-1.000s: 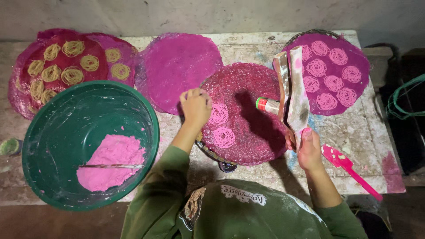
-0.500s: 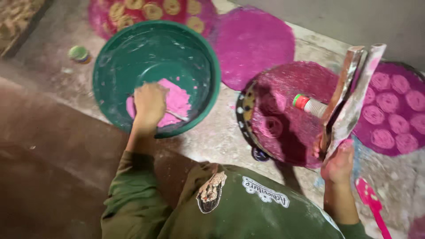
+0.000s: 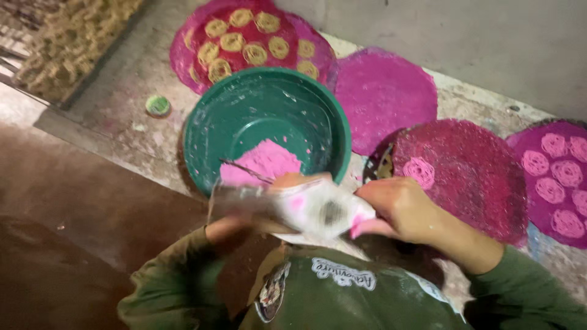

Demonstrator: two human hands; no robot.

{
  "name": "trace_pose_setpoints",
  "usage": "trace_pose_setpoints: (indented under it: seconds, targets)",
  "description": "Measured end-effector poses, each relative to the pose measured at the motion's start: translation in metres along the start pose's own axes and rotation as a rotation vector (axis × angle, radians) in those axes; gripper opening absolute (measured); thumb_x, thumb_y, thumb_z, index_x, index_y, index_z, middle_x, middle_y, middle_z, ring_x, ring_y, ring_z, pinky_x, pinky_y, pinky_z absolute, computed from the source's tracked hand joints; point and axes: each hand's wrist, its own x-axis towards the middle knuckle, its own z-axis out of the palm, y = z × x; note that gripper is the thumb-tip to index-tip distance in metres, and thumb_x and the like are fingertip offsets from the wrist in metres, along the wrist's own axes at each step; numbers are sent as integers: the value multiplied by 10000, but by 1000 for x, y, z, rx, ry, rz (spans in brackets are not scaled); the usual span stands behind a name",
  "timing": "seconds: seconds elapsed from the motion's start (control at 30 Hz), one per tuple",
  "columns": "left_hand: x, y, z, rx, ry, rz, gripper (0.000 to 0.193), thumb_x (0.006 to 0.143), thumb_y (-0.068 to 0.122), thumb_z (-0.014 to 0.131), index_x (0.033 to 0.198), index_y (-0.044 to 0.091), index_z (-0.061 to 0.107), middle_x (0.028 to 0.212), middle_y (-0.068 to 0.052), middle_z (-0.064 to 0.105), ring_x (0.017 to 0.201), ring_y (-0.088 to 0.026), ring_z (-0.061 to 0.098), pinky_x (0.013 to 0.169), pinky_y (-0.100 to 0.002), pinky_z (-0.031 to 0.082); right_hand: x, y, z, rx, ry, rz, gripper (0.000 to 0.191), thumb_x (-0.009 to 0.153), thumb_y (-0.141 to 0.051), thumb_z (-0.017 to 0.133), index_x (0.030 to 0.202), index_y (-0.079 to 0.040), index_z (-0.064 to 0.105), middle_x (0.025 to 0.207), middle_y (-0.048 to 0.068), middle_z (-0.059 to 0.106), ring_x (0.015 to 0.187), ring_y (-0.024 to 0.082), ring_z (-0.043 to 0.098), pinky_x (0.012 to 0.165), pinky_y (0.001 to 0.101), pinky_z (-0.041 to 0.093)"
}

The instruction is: The person uses a manual extruder to push pink dough through a nozzle, forming spiral noodles onto a pink mat. They then transfer the formed noodles onto a drying rack and repeat the extrusion process.

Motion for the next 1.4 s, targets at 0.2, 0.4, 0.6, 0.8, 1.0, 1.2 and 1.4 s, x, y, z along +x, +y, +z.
trace_pose_setpoints:
  seconds: [0.2, 0.4, 0.6, 0.8, 1.0, 1.2, 1.4]
  targets:
    - [-47, -6, -48, -79, -268, -34, 435, 765, 305, 791, 1122, 103, 645, 1011, -147, 689, 930, -368, 667, 783, -475, 486, 99, -24, -18, 70, -318, -306, 561, 850, -599, 670, 868, -41, 617, 748, 116, 600, 694, 343, 625, 588, 453, 473]
    - [-118, -69, -46, -83, -207, -242, 283, 780, 305, 784, 1013, 162, 711, 898, -111, 746, 832, -335, 725, 701, -437, 548, 95, -30, 19, 572, -456, -15, 397, 1007, -420, 616, 898, -39, 634, 757, 111, 611, 747, 308, 691, 661, 437, 495]
    - [-176, -155, -68, -781, 14, -619, 260, 871, 167, 717, 1108, 62, 737, 945, -177, 696, 819, -292, 657, 708, -445, 540, 100, 10, -4, -103, -31, -195, 253, 867, -327, 716, 943, -86, 697, 831, 71, 662, 766, 285, 669, 664, 402, 519]
    - [-158, -140, 7, -1798, -117, -283, 347, 906, 172, 676, 1205, -5, 686, 1118, -124, 705, 967, -219, 687, 845, -384, 573, 150, 39, -20, -848, 98, -555, 329, 858, -161, 770, 1179, -119, 712, 962, 28, 673, 914, 209, 681, 832, 371, 569]
    - [-140, -160, 73, -1149, 589, -670, 238, 897, 26, 650, 1130, 6, 693, 1017, -28, 737, 925, -106, 702, 832, -274, 586, 162, -10, 18, 154, 362, 17, 435, 919, -36, 704, 1351, -57, 659, 1312, 174, 628, 1167, 267, 661, 1007, 360, 560]
    - [-142, -149, 56, -634, 820, -502, 137, 955, 22, 609, 1077, 56, 660, 852, 30, 598, 727, -65, 555, 599, -246, 472, 171, -23, 79, 20, 655, 24, 305, 877, -33, 822, 1169, -38, 735, 1147, 120, 686, 1028, 238, 700, 872, 331, 587]
    - [-146, -151, 5, -421, 1069, -552, 62, 964, -9, 654, 1003, 16, 613, 864, -13, 589, 747, -105, 561, 619, -274, 458, 184, 37, 147, 224, 540, 245, 176, 909, -32, 819, 1067, -67, 750, 1093, 79, 746, 959, 217, 748, 838, 331, 605]
